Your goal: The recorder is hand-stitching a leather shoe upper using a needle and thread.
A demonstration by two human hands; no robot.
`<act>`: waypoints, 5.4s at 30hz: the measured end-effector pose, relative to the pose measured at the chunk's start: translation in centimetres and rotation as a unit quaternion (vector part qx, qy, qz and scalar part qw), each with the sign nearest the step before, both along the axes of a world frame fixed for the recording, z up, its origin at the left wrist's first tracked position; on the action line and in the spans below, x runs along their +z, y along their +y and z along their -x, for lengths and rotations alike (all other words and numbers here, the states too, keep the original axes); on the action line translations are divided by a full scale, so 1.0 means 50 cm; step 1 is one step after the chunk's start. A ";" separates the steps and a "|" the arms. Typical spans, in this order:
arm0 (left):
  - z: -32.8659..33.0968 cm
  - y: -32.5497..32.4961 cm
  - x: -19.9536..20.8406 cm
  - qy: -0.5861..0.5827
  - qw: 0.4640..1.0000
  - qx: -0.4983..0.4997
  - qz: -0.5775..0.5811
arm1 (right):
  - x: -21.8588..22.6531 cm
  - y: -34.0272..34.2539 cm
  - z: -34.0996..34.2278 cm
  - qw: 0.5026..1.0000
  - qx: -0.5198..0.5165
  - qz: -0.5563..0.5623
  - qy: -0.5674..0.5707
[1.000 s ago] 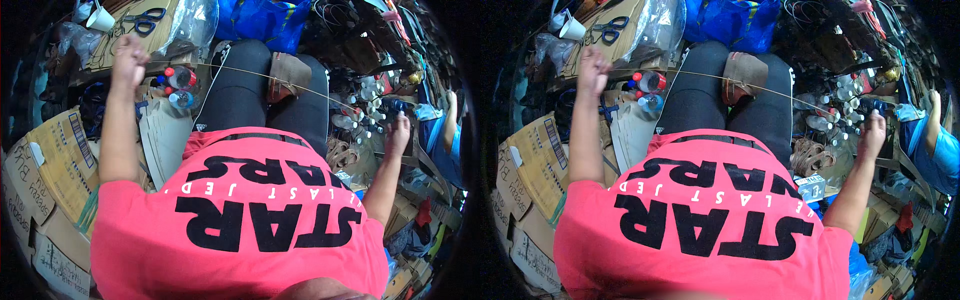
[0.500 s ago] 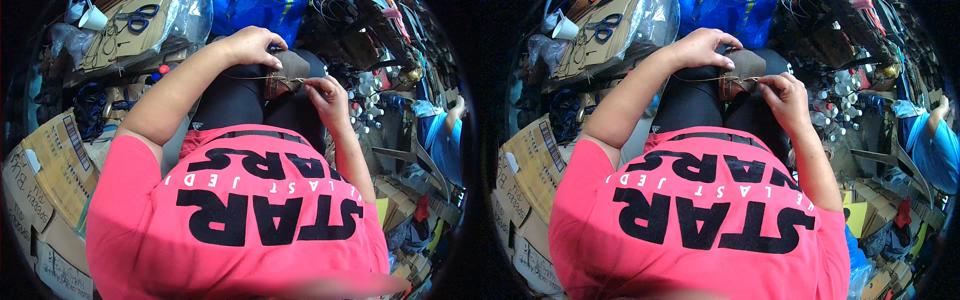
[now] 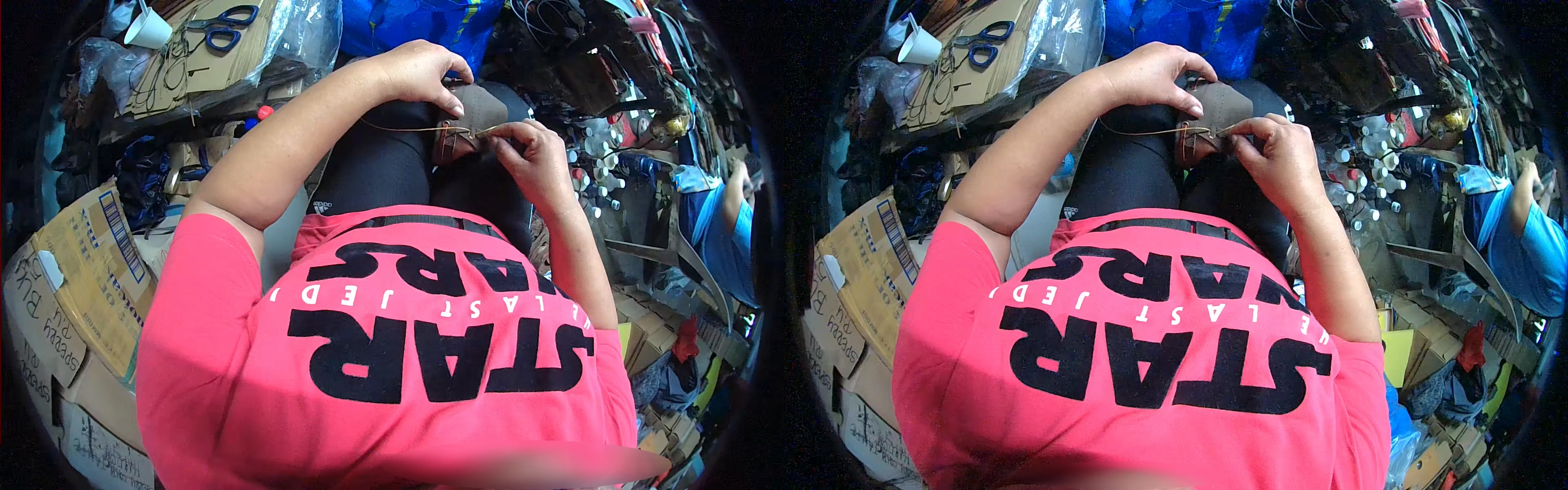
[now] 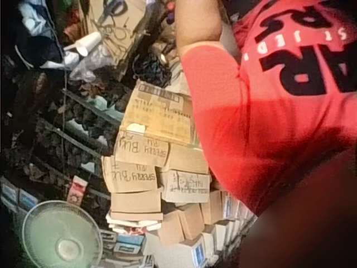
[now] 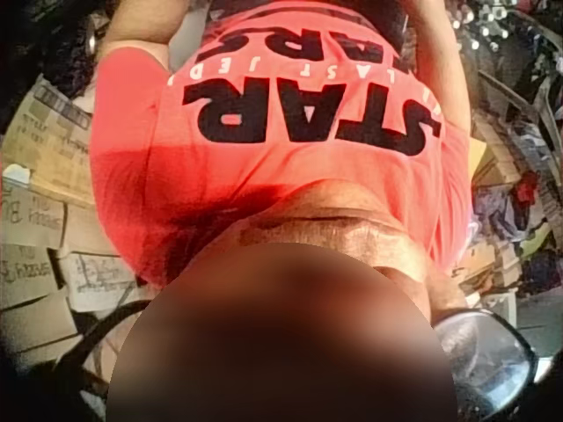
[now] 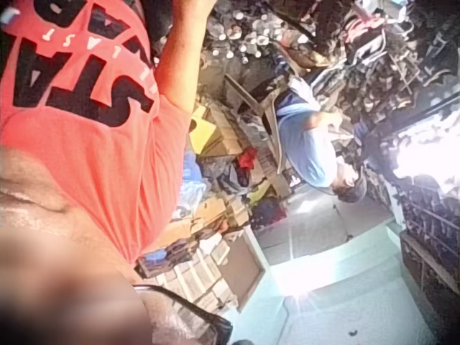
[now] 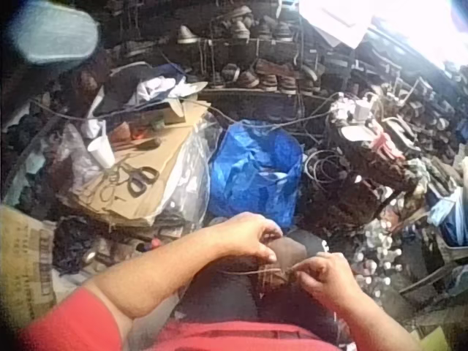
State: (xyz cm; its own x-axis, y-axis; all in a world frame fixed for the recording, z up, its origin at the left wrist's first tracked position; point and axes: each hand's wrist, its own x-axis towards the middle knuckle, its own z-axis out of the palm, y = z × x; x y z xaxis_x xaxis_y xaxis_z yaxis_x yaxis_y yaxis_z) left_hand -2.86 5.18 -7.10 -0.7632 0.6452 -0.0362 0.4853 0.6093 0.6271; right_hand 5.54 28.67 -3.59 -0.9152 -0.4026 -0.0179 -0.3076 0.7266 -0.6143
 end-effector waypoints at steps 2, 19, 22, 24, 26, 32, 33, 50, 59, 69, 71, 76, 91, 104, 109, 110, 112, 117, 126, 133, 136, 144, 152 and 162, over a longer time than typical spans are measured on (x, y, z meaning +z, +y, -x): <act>0.003 0.001 0.001 -0.009 1.000 0.003 0.010 | 0.001 -0.002 0.002 1.000 -0.005 0.003 0.005; 0.020 0.037 -0.025 -0.020 0.999 0.001 0.044 | -0.109 0.035 0.018 0.986 -0.002 0.163 -0.040; 0.014 0.040 -0.024 -0.024 0.999 0.018 0.042 | -0.106 0.012 0.020 0.992 -0.011 0.125 -0.011; 0.012 0.039 -0.023 -0.026 0.999 0.018 0.041 | -0.100 -0.006 0.023 0.995 0.002 0.102 0.016; 0.005 0.032 -0.023 -0.005 0.999 0.023 -0.024 | -0.090 -0.013 0.022 0.997 0.001 0.068 0.036; -0.067 -0.025 -0.025 0.112 0.989 0.049 -0.081 | -0.076 0.013 0.001 0.997 0.029 0.054 0.053; -0.078 -0.031 -0.024 0.110 0.988 0.060 -0.093 | -0.077 0.016 0.002 0.997 0.032 0.054 0.044; -0.112 -0.016 -0.003 0.074 0.986 0.048 -0.145 | -0.079 0.031 0.030 0.993 0.032 0.103 -0.041; -0.107 -0.007 -0.001 0.089 0.985 0.048 -0.141 | -0.084 0.035 0.034 0.990 0.033 0.121 -0.058; -0.106 0.000 0.001 0.064 0.989 0.016 -0.133 | -0.088 0.040 0.035 0.988 0.037 0.133 -0.069; -0.103 -0.007 -0.001 0.066 0.990 -0.006 -0.128 | -0.088 0.041 0.034 0.986 0.041 0.145 -0.072; -0.081 -0.039 -0.011 0.084 0.990 -0.028 -0.107 | -0.096 0.043 0.036 0.984 0.054 0.157 -0.062; -0.037 -0.027 -0.039 -0.007 0.993 -0.014 -0.114 | -0.120 0.041 0.044 0.981 0.041 0.172 -0.076; -0.098 -0.020 -0.035 0.064 0.988 0.063 -0.124 | -0.103 0.027 0.011 0.997 -0.001 0.072 -0.010; -0.102 -0.001 -0.043 0.049 0.989 0.109 -0.087 | -0.100 0.008 -0.001 0.998 -0.036 0.054 0.000; -0.104 0.003 -0.043 0.047 0.990 0.116 -0.070 | -0.101 0.003 -0.002 0.998 -0.043 0.051 0.001; -0.109 0.010 -0.043 0.039 0.989 0.130 -0.052 | -0.104 -0.004 -0.005 0.997 -0.054 0.048 0.004; -0.110 0.019 -0.041 0.024 0.990 0.132 -0.032 | -0.113 -0.025 0.012 0.992 -0.088 0.079 -0.050; -0.098 -0.020 -0.031 0.027 0.988 0.104 -0.112 | -0.110 0.041 0.029 0.934 -0.095 0.280 -0.200; -0.122 0.016 0.028 0.209 0.972 0.011 0.103 | -0.053 0.034 0.031 0.996 0.044 0.008 -0.079; -0.118 0.037 0.054 0.232 0.949 -0.061 0.206 | -0.026 -0.010 0.034 0.981 0.110 -0.145 0.061; -0.127 -0.028 0.023 0.203 0.970 -0.106 0.088 | -0.031 0.031 0.029 0.965 0.163 -0.163 0.121; -0.143 -0.293 0.073 -0.153 0.942 0.285 -0.088 | -0.010 0.232 0.015 0.919 -0.243 0.175 -0.257; -0.124 -0.132 0.113 -0.303 0.753 0.040 -0.582 | 0.033 0.043 0.077 0.697 0.121 0.626 -0.328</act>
